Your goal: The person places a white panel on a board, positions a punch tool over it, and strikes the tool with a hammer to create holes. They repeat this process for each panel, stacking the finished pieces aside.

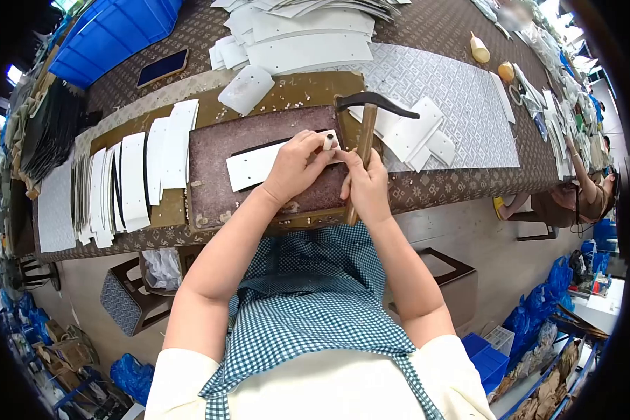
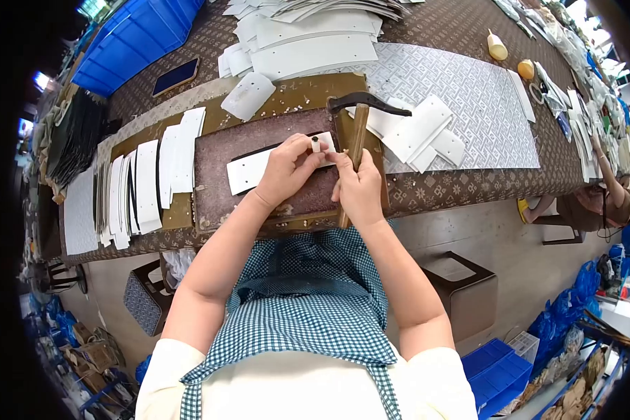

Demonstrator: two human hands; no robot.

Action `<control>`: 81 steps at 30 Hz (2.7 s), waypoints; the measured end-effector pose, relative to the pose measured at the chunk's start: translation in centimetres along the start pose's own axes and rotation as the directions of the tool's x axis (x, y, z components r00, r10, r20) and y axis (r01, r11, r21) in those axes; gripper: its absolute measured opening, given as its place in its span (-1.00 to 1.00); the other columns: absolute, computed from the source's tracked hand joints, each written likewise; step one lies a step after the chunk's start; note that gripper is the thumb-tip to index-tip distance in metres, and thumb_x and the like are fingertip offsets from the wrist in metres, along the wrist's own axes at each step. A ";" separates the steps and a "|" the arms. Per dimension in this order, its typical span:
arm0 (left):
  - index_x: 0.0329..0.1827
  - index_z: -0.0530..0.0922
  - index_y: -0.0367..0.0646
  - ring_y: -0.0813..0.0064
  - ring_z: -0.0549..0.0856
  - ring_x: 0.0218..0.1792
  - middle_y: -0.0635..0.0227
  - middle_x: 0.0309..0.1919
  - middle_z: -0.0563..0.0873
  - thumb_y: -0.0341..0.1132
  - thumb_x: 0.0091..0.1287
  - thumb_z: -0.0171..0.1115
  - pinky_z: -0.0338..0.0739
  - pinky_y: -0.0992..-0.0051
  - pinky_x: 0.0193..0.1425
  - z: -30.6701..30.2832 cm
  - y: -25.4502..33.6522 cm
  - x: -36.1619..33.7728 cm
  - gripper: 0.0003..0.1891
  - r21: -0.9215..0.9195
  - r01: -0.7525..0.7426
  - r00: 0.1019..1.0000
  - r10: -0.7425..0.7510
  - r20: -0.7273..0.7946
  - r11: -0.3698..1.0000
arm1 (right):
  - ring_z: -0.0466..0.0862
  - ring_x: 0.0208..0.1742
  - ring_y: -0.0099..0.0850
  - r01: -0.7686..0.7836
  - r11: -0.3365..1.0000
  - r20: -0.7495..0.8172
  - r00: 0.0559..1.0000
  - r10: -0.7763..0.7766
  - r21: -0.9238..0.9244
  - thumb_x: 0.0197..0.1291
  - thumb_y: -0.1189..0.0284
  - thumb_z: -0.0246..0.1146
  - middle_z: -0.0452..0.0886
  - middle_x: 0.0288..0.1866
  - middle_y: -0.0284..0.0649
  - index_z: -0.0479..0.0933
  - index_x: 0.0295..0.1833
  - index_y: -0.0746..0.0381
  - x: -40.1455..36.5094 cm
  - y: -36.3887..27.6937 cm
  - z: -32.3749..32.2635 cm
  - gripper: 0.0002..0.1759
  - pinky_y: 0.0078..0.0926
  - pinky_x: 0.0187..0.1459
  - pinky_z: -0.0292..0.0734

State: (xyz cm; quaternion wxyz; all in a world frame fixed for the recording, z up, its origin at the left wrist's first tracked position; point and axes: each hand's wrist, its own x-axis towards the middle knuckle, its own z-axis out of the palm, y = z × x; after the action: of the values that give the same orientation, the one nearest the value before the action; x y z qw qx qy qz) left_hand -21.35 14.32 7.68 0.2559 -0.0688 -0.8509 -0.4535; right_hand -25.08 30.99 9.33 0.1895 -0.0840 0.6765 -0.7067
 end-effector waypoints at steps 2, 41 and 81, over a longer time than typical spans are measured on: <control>-0.16 0.65 -0.28 0.32 0.69 -0.38 0.21 -0.34 0.67 -0.42 0.31 0.35 0.60 0.41 -0.26 0.4 -0.7 -0.1 -0.87 -0.045 0.059 0.997 -0.061 -0.037 0.997 | 0.56 -0.68 -0.57 0.013 1.000 -0.032 0.999 -0.013 -0.013 0.52 0.32 0.12 0.76 -0.20 -0.15 0.46 -0.04 0.36 0.1 0.6 0.3 -0.74 -0.62 -0.67 0.40; 0.22 0.60 -0.27 0.39 0.76 -0.32 0.16 -0.22 0.73 -0.20 0.42 0.22 0.64 0.37 -0.25 -4.8 -2.6 12.6 -0.59 -0.139 0.334 0.929 -0.351 -0.119 0.932 | 0.49 -0.53 -0.65 0.421 0.907 0.052 0.906 -0.420 -0.014 0.53 0.34 0.08 0.61 -0.26 -0.22 0.37 0.01 0.32 -3.5 4.8 0.8 -0.77 -0.68 -0.41 0.45; -0.17 0.65 -0.24 0.43 0.66 -0.37 0.25 -0.38 0.73 -0.27 0.25 0.42 0.52 0.41 -0.22 -24.9 -3.9 -4.9 -0.77 0.261 0.672 0.727 -0.552 -0.408 0.693 | 0.54 -0.58 -0.64 0.381 0.923 0.003 0.924 -0.381 -0.049 0.51 0.42 0.13 0.63 -0.38 -0.23 0.41 -0.09 0.33 -3.4 4.0 1.1 -0.83 -0.68 -0.51 0.47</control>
State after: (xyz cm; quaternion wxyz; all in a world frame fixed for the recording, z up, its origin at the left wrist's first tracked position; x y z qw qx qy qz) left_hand -9.18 -7.50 13.74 0.2213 0.3437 -0.8475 -0.3385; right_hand -20.93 31.23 5.90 0.0443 -0.2163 0.6648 -0.7137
